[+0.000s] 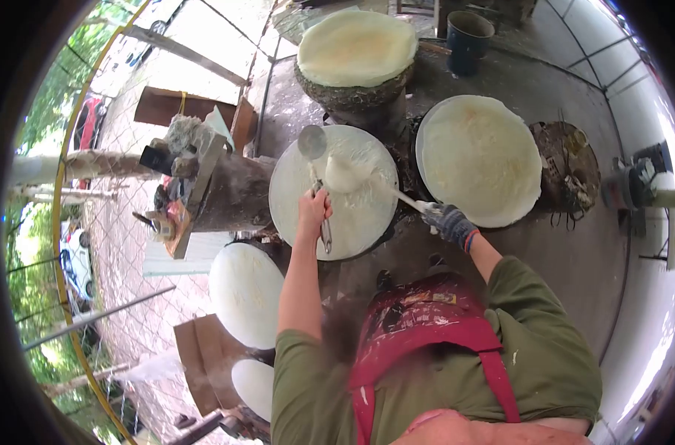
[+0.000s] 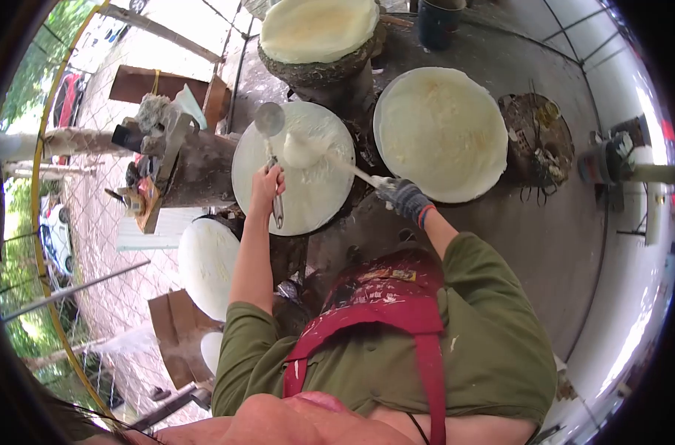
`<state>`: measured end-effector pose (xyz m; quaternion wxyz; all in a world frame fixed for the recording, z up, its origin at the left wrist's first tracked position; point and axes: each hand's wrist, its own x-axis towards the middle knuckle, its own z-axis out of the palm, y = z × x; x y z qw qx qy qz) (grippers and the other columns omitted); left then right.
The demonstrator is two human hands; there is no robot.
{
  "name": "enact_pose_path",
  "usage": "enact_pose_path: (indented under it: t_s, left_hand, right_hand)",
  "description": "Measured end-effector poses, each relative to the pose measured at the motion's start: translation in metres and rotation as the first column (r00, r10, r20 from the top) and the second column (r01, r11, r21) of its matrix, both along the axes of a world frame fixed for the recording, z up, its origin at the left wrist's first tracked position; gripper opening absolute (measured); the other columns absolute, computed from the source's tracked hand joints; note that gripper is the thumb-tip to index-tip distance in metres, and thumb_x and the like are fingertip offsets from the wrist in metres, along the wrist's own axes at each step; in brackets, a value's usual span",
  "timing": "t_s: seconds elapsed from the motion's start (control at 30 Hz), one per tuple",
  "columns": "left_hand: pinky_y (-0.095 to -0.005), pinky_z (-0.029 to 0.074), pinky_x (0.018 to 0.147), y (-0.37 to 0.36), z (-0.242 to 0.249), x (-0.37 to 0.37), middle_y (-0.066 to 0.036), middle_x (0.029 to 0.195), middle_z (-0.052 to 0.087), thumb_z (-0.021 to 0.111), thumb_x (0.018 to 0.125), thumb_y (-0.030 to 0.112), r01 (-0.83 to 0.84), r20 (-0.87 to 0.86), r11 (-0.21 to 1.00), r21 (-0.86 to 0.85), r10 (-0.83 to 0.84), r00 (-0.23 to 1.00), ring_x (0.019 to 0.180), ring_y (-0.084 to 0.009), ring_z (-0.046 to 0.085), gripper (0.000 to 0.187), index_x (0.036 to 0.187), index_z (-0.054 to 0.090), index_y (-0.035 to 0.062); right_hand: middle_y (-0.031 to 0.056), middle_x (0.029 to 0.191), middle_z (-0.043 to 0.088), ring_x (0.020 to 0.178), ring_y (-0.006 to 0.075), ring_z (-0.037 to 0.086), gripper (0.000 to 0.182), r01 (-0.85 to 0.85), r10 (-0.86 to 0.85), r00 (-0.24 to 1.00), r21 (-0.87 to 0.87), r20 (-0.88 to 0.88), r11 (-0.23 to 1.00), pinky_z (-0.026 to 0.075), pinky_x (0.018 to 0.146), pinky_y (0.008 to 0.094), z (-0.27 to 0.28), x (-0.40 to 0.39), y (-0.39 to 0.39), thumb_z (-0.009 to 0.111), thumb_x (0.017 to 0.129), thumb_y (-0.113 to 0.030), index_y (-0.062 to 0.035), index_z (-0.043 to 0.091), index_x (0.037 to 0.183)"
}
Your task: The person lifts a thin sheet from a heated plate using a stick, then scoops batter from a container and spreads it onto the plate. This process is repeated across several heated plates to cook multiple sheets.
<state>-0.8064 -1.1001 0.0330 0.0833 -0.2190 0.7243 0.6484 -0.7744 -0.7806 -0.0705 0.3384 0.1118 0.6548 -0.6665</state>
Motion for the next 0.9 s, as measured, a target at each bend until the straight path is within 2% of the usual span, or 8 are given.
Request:
enact_pose_path:
  t_s: [0.3, 0.5, 0.6, 0.67, 0.73, 0.77, 0.83, 0.9]
  left_hand:
    - [-0.0222, 0.027, 0.039, -0.017, -0.005, 0.076, 0.0, 0.06, 0.041, 0.042, 0.091, 0.013, -0.134, 0.249, 0.911, 0.39, 0.036, 0.968, 0.043, -0.0076, 0.035, 0.016, 0.083, 0.047, 0.0004]
    - [-0.0227, 0.029, 0.043, -0.012, -0.013, 0.099, 0.002, 0.064, 0.04, 0.041, 0.091, 0.01, -0.267, 0.331, 0.708, 0.653, 0.05, 0.942, 0.047, -0.0078, 0.038, 0.008, 0.083, 0.039, 0.0063]
    - [-0.023, 0.033, 0.044, -0.026, -0.016, 0.096, 0.003, 0.066, 0.04, 0.04, 0.092, 0.008, -0.329, 0.331, 0.252, 0.91, 0.036, 0.943, 0.048, -0.0068, 0.039, 0.009, 0.083, 0.039, 0.0062]
    - [-0.0211, 0.041, 0.045, -0.072, 0.026, 0.112, 0.003, 0.062, 0.041, 0.037, 0.095, 0.012, -0.011, 0.026, 0.483, 0.876, -0.026, 0.999, 0.045, -0.0052, 0.042, 0.013, 0.089, 0.044, 0.0024]
    - [-0.0202, 0.031, 0.033, -0.101, 0.035, 0.137, 0.004, 0.052, 0.037, 0.033, 0.098, 0.019, -0.291, 0.325, -0.527, 0.798, -0.029, 0.945, 0.037, -0.0052, 0.038, 0.027, 0.098, 0.048, -0.0032]
    - [-0.0206, 0.028, 0.032, -0.101, 0.045, 0.146, 0.005, 0.052, 0.037, 0.033, 0.099, 0.022, -0.082, 0.08, -0.054, 0.995, -0.043, 0.996, 0.032, -0.0064, 0.034, 0.03, 0.094, 0.049, -0.0027]
    - [-0.02, 0.024, 0.031, -0.09, 0.076, 0.146, 0.004, 0.052, 0.034, 0.033, 0.099, 0.023, 0.052, -0.018, 0.464, 0.884, -0.078, 0.997, 0.03, -0.0058, 0.034, 0.031, 0.099, 0.046, -0.006]
    - [-0.0196, 0.023, 0.032, -0.086, 0.105, 0.132, 0.003, 0.055, 0.036, 0.032, 0.099, 0.022, 0.04, -0.011, 0.465, 0.885, -0.066, 0.998, 0.03, -0.0053, 0.035, 0.032, 0.101, 0.043, -0.0076]
  right_hand:
    - [0.0037, 0.062, 0.059, 0.046, 0.0117, 0.049, 0.032, 0.053, -0.079, 0.986, 0.172, 0.146, 0.984, 0.041, 0.044, 0.0291, 0.028, 0.074, -0.092, 0.058, 0.086, -0.036, -0.013, 0.061, 0.107]
    - [0.0014, 0.074, 0.062, 0.049, 0.0116, 0.051, 0.025, 0.238, -0.227, 0.939, 0.011, -0.258, 0.971, 0.043, 0.047, 0.0313, -0.028, 0.136, -0.158, 0.058, 0.086, -0.035, -0.0104, 0.064, 0.091]
    - [0.0042, 0.077, 0.063, 0.054, 0.0151, 0.055, 0.025, 0.142, -0.145, 0.978, 0.031, 0.151, 0.989, 0.045, 0.05, 0.0318, 0.019, 0.12, -0.163, 0.055, 0.088, -0.036, -0.0123, 0.063, 0.088]
    - [0.0029, 0.067, 0.06, 0.052, 0.0123, 0.051, 0.025, -0.038, 0.018, 0.978, 0.095, 0.21, 0.995, 0.041, 0.044, 0.029, 0.037, 0.09, -0.134, 0.056, 0.087, -0.038, -0.0138, 0.063, 0.088]
    - [0.0057, 0.078, 0.063, 0.062, 0.0179, 0.057, 0.03, -0.037, -0.014, 0.983, 0.273, 0.181, 0.961, 0.045, 0.05, 0.0311, 0.091, 0.073, -0.113, 0.054, 0.086, -0.041, -0.0125, 0.062, 0.091]
    - [0.0087, 0.085, 0.062, 0.068, 0.0223, 0.058, 0.03, -0.171, 0.211, 0.975, 0.367, -0.071, 0.914, 0.047, 0.056, 0.0333, 0.057, 0.071, -0.106, 0.054, 0.086, -0.039, -0.0113, 0.061, 0.094]
    - [0.0149, 0.1, 0.062, 0.081, 0.0309, 0.061, 0.031, -0.052, 0.913, 0.333, 0.962, -0.236, 0.268, 0.051, 0.068, 0.0375, -0.035, 0.067, -0.113, 0.054, 0.086, -0.036, -0.009, 0.06, 0.1]
    - [0.0146, 0.106, 0.061, 0.087, 0.0314, 0.061, 0.038, -0.075, 0.574, 0.626, 0.692, -0.528, 0.718, 0.05, 0.074, 0.038, 0.012, 0.085, -0.107, 0.055, 0.085, -0.036, -0.0086, 0.057, 0.111]
